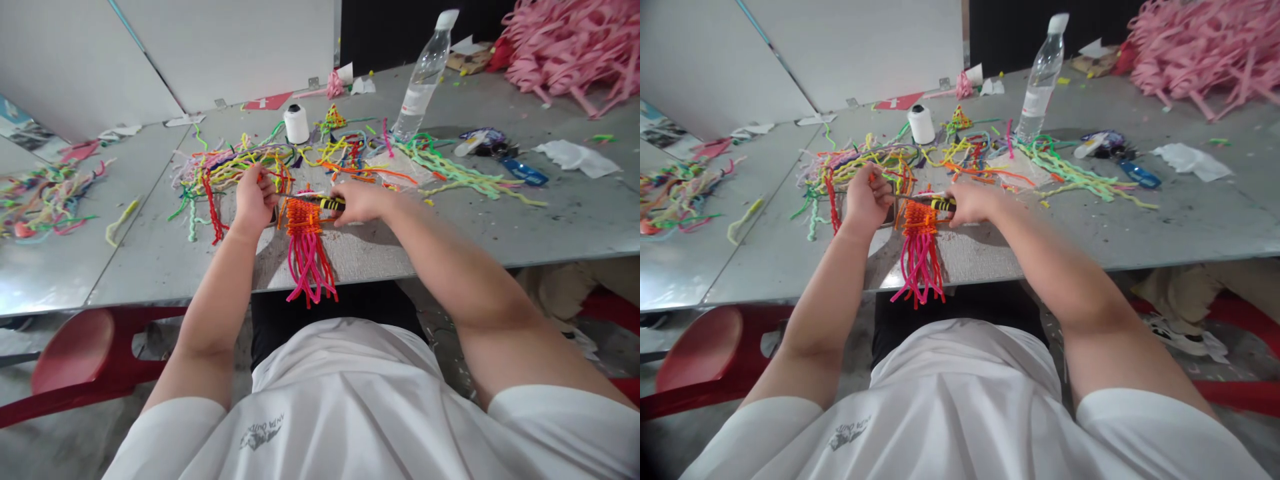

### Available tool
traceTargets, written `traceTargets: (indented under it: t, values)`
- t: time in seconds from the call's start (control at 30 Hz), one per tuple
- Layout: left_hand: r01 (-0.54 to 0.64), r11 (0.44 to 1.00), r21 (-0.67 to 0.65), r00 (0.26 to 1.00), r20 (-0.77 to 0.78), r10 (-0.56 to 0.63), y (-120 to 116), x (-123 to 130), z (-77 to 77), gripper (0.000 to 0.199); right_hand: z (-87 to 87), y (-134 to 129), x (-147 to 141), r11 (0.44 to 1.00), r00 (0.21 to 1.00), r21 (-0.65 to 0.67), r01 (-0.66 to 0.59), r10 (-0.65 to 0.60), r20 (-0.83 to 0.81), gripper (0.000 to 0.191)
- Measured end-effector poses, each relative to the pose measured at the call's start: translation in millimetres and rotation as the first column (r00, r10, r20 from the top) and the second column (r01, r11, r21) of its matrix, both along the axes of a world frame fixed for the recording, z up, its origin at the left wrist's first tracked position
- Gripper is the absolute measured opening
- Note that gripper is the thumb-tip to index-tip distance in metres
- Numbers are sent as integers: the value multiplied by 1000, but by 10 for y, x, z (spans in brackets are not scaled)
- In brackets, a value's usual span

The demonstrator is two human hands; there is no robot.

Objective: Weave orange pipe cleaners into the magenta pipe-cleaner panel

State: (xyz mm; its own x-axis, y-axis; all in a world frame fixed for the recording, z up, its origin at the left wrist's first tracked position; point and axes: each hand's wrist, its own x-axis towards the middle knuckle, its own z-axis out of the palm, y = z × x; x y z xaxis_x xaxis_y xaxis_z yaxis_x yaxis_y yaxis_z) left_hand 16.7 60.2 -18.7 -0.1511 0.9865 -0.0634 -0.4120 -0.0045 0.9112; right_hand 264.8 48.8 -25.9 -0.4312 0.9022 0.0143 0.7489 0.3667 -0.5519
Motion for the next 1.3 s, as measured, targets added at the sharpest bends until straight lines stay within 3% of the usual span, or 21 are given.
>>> traceTargets:
  t: [0.1,0.2,0.3,0.37,0.43,0.5,0.57,0.63,0.7,0.8,1.03,1.2,1.3]
  values:
    - [-34,999,-17,992,119,36,19,-48,27,38,-22,-16,-61,989,968,12,-145,140,207,26]
    - [-61,998,-23,976,209,65,19,-87,58,39,29,13,5,985,965,-19,-173,173,199,23]
    - [-88,996,20,958,277,79,15,-119,93,41,159,67,238,977,979,-78,-200,202,26,20]
    - [-83,994,66,952,300,59,2,-104,111,43,257,85,411,971,952,-121,-207,171,-255,19]
    - [-29,997,69,965,263,10,-35,-29,116,45,328,75,497,956,785,-151,-250,108,-610,23]
    - [85,996,22,984,158,-87,-101,112,102,44,351,51,441,954,493,-162,-253,-17,-870,30]
    - [258,966,-27,966,31,-257,-181,293,72,39,324,41,267,952,264,-207,-228,-144,-954,29]
    - [383,922,-55,922,-42,-386,-254,465,33,37,261,67,56,931,158,-284,-230,-252,-955,20]
    - [447,892,-70,888,-85,-451,-304,580,-8,35,186,126,-111,893,140,-383,-234,-359,-923,19]
    - [483,868,-110,860,-127,-495,-341,620,-51,34,99,232,-212,881,105,-439,-177,-426,-898,22]
    - [614,773,-160,751,-183,-635,-452,544,-10,24,33,447,-138,909,48,-416,-29,-414,-909,29]
    - [617,765,-186,731,-225,-644,-490,565,-6,22,6,610,-31,906,-11,-415,78,-415,-910,32]
    - [640,746,-182,722,-189,-666,-478,559,-36,21,-14,651,1,910,-30,-406,78,-405,-914,32]
